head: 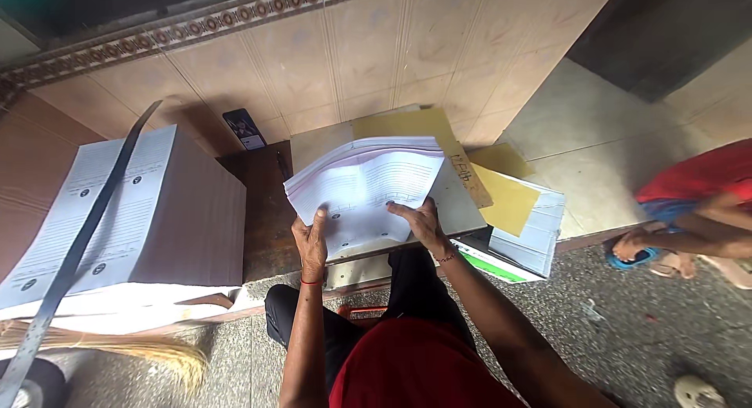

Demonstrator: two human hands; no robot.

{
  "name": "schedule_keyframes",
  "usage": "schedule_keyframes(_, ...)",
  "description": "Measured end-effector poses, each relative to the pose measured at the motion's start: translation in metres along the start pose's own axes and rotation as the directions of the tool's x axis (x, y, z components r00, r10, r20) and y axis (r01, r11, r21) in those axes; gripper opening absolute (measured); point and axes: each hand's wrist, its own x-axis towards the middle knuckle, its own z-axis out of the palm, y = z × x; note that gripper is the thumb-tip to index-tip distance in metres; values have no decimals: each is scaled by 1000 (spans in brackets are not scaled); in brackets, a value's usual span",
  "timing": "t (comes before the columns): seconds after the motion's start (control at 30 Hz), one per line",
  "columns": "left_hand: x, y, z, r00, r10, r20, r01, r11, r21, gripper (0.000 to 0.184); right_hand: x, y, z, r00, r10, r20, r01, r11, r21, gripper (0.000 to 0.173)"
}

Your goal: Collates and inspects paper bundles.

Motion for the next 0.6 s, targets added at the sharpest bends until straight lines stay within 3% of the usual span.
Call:
schedule_keyframes(0.13,-4,-11,-2,996,-75,46,77,995,-58,29,6,-1,-9,996,10,87,-7,999,-36,31)
schedule_keyframes(0.2,-3,-12,-1,996,-77,47,80,995,-62,20,15,-19,-14,991,-87,105,89,996,-8,28)
schedule_keyframes(0.27,-2,-11,-2,996,-64,56,66,997,-37,11,29,-55,-22,959,-228,165,237,971,-34,33)
schedule_keyframes(0.37,-4,-9,-3,996,-46,78,48,998,-35,9,65,-127,-32,862,-297,410,418,875,-246,53)
schedule_keyframes(0.5,-11,-4,-5,992,-57,112,59,998,-14,14,95,-196,9,701,-66,710,552,681,-482,73)
schedule_keyframes(0.57,-12,-2,-7,989,-74,132,76,997,-14,16,90,-232,51,683,284,673,515,465,-720,82)
schedule_keyframes(0.6,-12,-3,-8,986,-82,143,86,996,-25,17,88,-252,75,648,519,557,470,304,-829,84)
